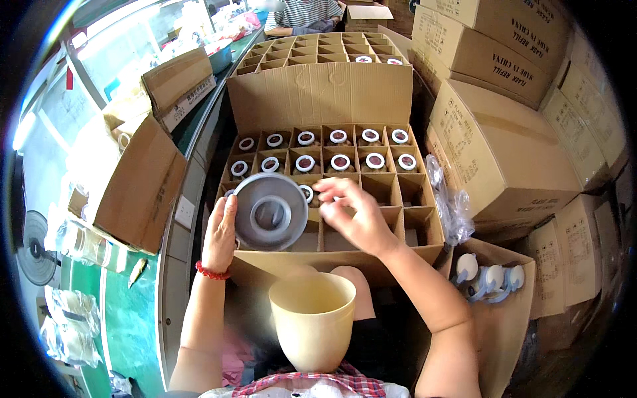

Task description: The person assembles small containers by inserting a metal component into a beige plastic body, then securing a gray lid. They repeat this process for multiple units, placing finished items into a cardboard box.

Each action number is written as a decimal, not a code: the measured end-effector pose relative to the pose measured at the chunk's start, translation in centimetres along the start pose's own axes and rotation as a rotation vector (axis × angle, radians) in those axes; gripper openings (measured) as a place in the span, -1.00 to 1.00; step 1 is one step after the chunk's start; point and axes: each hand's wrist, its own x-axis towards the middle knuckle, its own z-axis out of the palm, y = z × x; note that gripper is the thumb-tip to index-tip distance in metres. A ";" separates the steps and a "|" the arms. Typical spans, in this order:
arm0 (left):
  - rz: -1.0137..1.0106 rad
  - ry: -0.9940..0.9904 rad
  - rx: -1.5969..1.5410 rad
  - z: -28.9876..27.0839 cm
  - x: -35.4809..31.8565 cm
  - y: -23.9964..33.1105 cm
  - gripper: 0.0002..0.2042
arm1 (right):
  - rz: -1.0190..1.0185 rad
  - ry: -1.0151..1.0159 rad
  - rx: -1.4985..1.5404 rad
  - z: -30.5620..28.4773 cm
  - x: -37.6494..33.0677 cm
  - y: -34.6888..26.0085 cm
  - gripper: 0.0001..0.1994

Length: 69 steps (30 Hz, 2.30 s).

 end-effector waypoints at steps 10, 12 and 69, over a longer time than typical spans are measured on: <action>0.075 -0.036 -0.189 4.6 -3.8 2.8 -0.76 | 0.146 -0.176 -1.014 3.8 2.3 -6.3 -0.14; 0.054 -0.027 -0.223 4.3 -3.8 2.8 -0.75 | -0.447 0.077 -0.817 3.3 2.1 -4.1 -0.15; -0.600 -0.278 -1.144 7.5 -1.8 -5.9 -0.32 | 0.752 -0.183 0.381 -0.4 0.7 2.8 -0.20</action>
